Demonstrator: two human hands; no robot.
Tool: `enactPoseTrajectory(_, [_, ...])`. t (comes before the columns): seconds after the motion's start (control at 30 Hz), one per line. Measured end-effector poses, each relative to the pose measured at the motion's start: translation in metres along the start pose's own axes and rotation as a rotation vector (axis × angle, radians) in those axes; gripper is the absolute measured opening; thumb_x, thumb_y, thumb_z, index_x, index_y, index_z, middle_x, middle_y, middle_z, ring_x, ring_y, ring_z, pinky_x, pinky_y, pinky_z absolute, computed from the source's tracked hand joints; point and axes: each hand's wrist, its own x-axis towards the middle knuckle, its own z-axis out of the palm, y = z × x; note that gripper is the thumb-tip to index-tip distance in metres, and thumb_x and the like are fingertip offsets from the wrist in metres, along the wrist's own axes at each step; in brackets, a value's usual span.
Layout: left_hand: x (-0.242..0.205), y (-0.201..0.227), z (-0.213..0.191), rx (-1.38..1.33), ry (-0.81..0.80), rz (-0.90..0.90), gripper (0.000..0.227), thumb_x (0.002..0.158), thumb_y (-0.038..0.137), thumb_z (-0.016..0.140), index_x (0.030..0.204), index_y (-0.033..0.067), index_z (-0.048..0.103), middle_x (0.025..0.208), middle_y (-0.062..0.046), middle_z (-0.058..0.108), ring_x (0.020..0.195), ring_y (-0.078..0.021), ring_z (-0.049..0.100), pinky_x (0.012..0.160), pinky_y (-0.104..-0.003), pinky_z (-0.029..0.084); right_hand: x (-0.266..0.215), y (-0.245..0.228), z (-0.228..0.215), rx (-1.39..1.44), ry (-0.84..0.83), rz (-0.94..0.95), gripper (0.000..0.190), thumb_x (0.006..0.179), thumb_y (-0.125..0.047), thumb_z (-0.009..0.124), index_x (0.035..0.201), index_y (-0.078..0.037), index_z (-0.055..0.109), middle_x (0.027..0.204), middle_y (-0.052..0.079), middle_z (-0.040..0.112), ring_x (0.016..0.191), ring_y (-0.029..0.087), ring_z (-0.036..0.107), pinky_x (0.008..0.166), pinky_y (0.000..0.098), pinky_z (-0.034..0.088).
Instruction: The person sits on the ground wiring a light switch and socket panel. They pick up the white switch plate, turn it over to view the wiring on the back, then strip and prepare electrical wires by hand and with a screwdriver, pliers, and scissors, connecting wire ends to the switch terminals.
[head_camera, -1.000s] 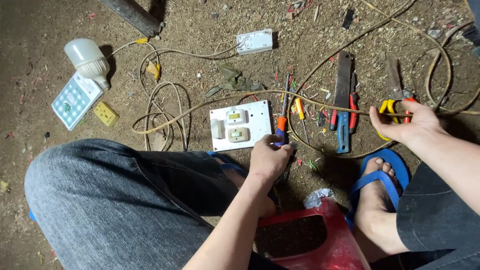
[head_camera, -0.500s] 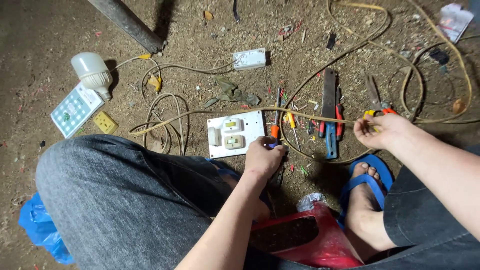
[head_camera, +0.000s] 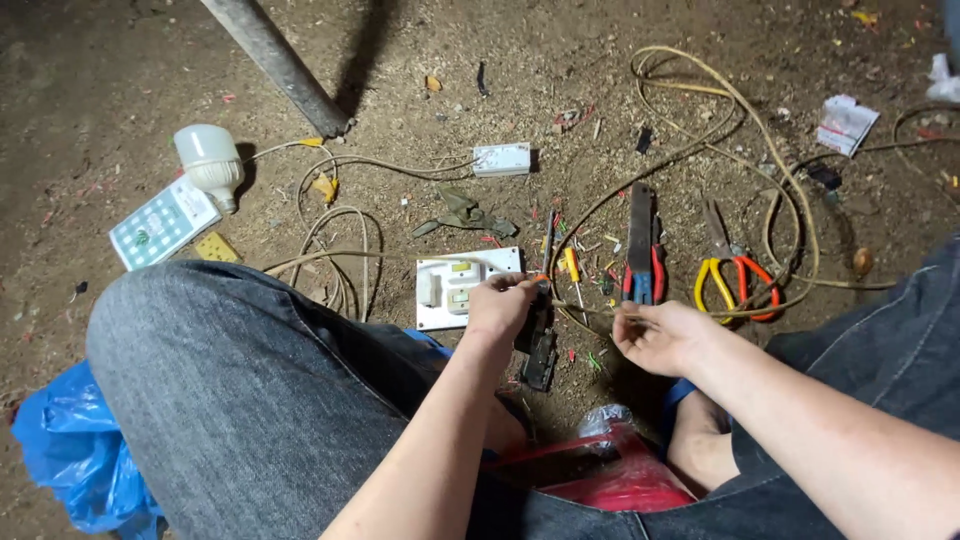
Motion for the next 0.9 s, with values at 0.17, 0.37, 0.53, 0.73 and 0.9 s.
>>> enactPoseTrajectory(0.17, [0.006, -0.001, -0.011, -0.117, 0.047, 0.004, 0.046, 0.075, 0.019, 0.074, 0.120, 0.0067, 0.077, 0.103, -0.016, 0.078, 0.100, -0.0277, 0.075, 0.080, -0.041, 0.062, -0.037, 0.011, 0.032, -0.082, -0.071, -0.031, 0.029, 0.104, -0.016, 0.059, 0.132, -0.010, 0.062, 0.120, 0.008, 0.063, 0.107, 0.021, 0.065, 0.095, 0.0409, 0.062])
enactPoseTrajectory(0.37, [0.017, -0.009, -0.024, -0.096, 0.106, 0.035, 0.046, 0.075, 0.021, 0.074, 0.119, 0.0097, 0.079, 0.103, -0.013, 0.079, 0.101, -0.0269, 0.076, 0.082, -0.040, 0.061, -0.014, -0.001, 0.024, -0.065, -0.055, 0.001, 0.021, 0.101, -0.010, 0.062, 0.121, -0.007, 0.066, 0.108, 0.005, 0.063, 0.097, 0.019, 0.067, 0.090, 0.0372, 0.064])
enactPoseTrajectory(0.53, [0.024, -0.018, -0.034, -0.046, 0.117, 0.016, 0.046, 0.073, 0.023, 0.074, 0.118, 0.0154, 0.080, 0.104, -0.007, 0.079, 0.104, -0.0251, 0.076, 0.085, -0.038, 0.062, -0.062, -0.056, 0.055, 0.210, -0.108, -0.123, 0.007, 0.103, -0.005, 0.053, 0.102, -0.008, 0.059, 0.087, 0.000, 0.059, 0.080, 0.016, 0.070, 0.076, 0.0306, 0.069])
enactPoseTrajectory(0.73, [-0.043, 0.022, -0.067, -0.332, 0.022, -0.005, 0.026, 0.093, -0.001, 0.060, 0.118, 0.0002, 0.069, 0.101, -0.011, 0.072, 0.087, -0.0181, 0.076, 0.076, -0.028, 0.061, -0.179, -0.125, 0.083, 0.485, -0.053, -0.584, 0.061, 0.109, -0.010, 0.045, 0.164, -0.001, 0.021, 0.136, 0.027, 0.064, 0.108, 0.027, 0.081, 0.091, 0.0304, 0.079])
enactPoseTrajectory(0.9, [-0.041, 0.010, -0.069, -0.287, 0.070, 0.012, 0.019, 0.092, 0.003, 0.064, 0.110, 0.0034, 0.072, 0.095, -0.009, 0.073, 0.080, -0.0154, 0.070, 0.070, -0.026, 0.057, -0.103, -0.162, 0.048, 0.161, 0.131, -0.624, 0.053, 0.104, -0.032, 0.051, 0.149, -0.004, 0.057, 0.159, 0.021, 0.040, 0.141, 0.036, 0.055, 0.097, 0.0485, 0.076])
